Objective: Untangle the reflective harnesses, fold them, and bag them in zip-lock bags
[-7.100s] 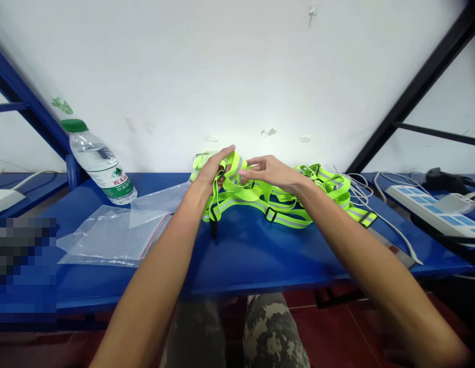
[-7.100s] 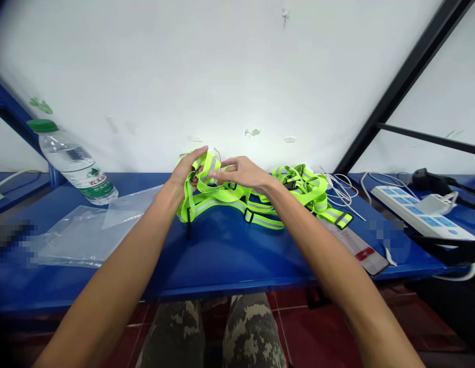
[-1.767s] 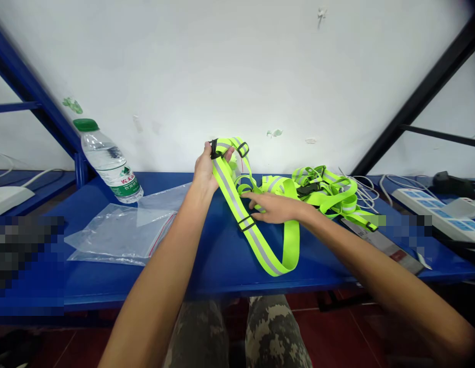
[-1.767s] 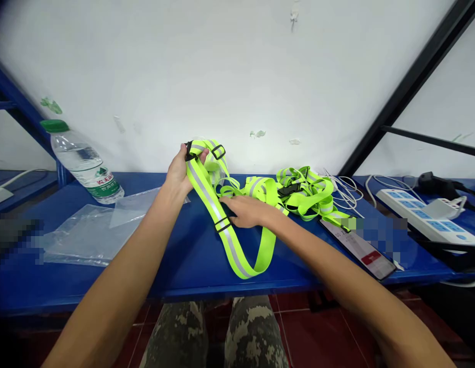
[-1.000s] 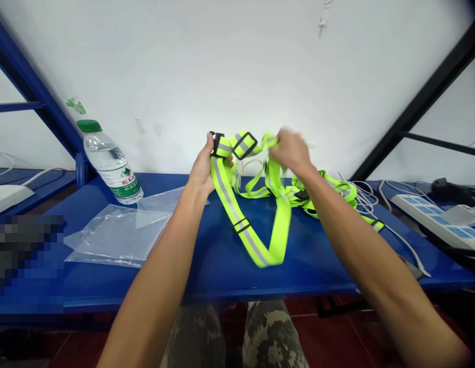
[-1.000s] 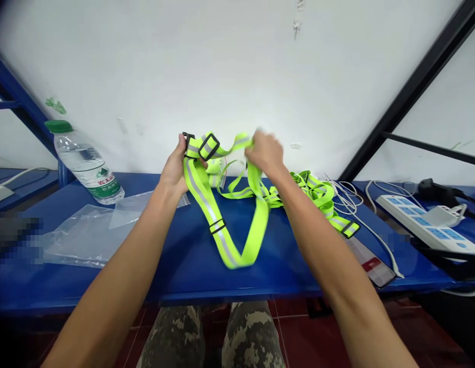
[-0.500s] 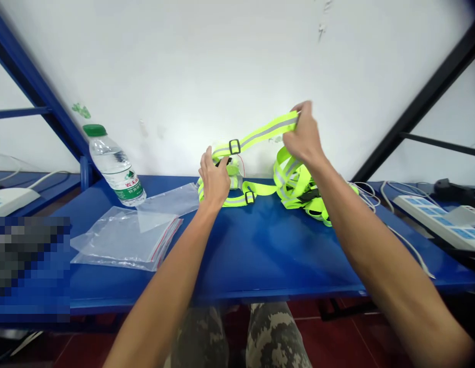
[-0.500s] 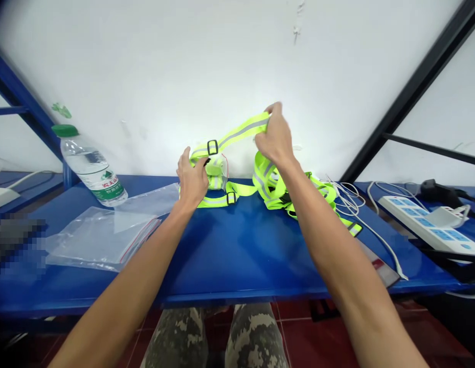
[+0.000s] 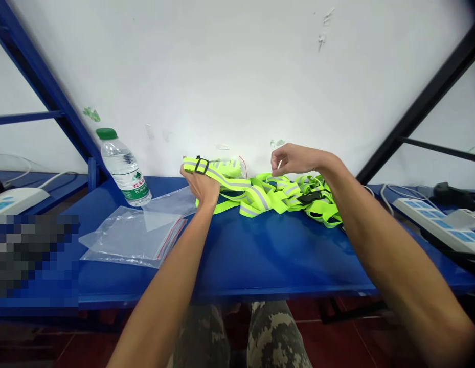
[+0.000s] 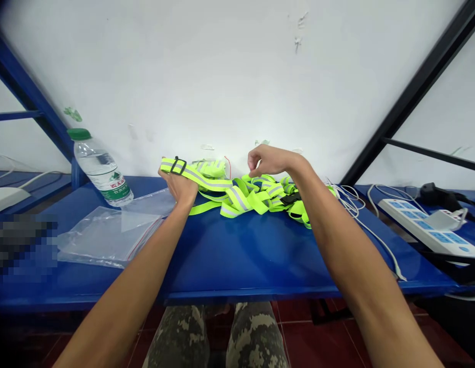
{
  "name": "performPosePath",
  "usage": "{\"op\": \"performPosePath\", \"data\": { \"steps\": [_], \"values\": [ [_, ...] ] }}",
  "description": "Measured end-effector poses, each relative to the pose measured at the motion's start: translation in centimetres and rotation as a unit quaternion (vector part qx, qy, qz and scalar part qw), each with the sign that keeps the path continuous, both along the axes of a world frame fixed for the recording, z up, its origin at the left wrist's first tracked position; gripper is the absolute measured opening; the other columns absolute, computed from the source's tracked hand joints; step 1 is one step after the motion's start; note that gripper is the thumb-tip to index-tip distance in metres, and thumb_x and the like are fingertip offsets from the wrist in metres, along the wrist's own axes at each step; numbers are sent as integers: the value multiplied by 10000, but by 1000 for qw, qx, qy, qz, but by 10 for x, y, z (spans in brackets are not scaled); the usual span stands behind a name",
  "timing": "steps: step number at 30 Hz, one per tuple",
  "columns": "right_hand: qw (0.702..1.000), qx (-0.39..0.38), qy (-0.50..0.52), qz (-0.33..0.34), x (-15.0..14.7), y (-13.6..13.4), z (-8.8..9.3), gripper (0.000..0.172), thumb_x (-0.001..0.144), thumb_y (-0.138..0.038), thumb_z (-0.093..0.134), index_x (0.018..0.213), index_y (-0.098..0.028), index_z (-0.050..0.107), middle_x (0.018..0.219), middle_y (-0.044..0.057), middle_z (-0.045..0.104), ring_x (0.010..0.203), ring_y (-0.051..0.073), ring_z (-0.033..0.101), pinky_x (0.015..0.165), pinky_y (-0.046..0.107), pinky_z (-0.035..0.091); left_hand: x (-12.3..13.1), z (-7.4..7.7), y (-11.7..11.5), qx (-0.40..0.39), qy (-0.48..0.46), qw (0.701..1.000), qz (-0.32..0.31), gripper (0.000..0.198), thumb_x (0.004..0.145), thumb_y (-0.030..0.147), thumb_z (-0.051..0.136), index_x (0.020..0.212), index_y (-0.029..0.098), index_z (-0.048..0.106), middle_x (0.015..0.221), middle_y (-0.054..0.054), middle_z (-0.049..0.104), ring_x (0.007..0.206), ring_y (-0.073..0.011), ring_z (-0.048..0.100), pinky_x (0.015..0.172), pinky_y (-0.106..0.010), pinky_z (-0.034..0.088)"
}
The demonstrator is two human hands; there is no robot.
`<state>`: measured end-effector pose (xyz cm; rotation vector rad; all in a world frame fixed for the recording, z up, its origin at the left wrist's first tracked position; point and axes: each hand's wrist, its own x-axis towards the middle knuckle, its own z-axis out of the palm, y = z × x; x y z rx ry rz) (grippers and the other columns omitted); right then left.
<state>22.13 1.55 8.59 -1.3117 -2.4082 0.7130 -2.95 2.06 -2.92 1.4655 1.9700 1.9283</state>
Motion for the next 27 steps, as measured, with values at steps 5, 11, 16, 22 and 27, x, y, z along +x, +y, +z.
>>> {"op": "performPosePath", "data": {
  "steps": [5,11,16,22,27],
  "values": [
    [996,-30,-42,67,-21,5,-39,645,582,-101,683,1219,-191,630,1359,127,600,1203,307,593,887,375,528,7,-1,1,35,13,999,-27,514,831,204,594,1335,137,514,1392,-185,435,1376,-318,391,1170,-410,316],
    [996,-46,-22,76,-40,-2,-86,773,605,-137,663,1361,-165,499,1342,140,605,1116,284,618,817,315,527,14,4,-4,52,-6,998,-42,491,804,219,642,1282,148,555,1297,-174,472,1275,-305,480,1130,-396,368],
    [985,139,-78,-69,-35,2,-55,110,709,-168,582,789,-149,654,842,78,694,839,287,640,726,349,494,4,8,0,67,-24,997,-26,299,796,80,557,1075,127,653,1146,-152,506,1173,-256,525,1077,-316,412],
    [760,593,61,-258,-30,-22,53,432,810,-46,450,1206,-176,565,1252,153,578,1155,258,530,994,404,413,16,7,-4,34,98,994,-22,246,766,-7,461,811,143,650,1082,-139,483,1099,-255,549,970,-347,463],
    [913,324,-196,-152,-27,-28,72,182,662,6,611,711,-166,643,791,70,657,923,286,620,815,402,476,11,-1,1,-16,73,997,2,270,762,24,475,902,151,666,1092,-135,488,1077,-275,573,944,-381,486]
  ]
}}
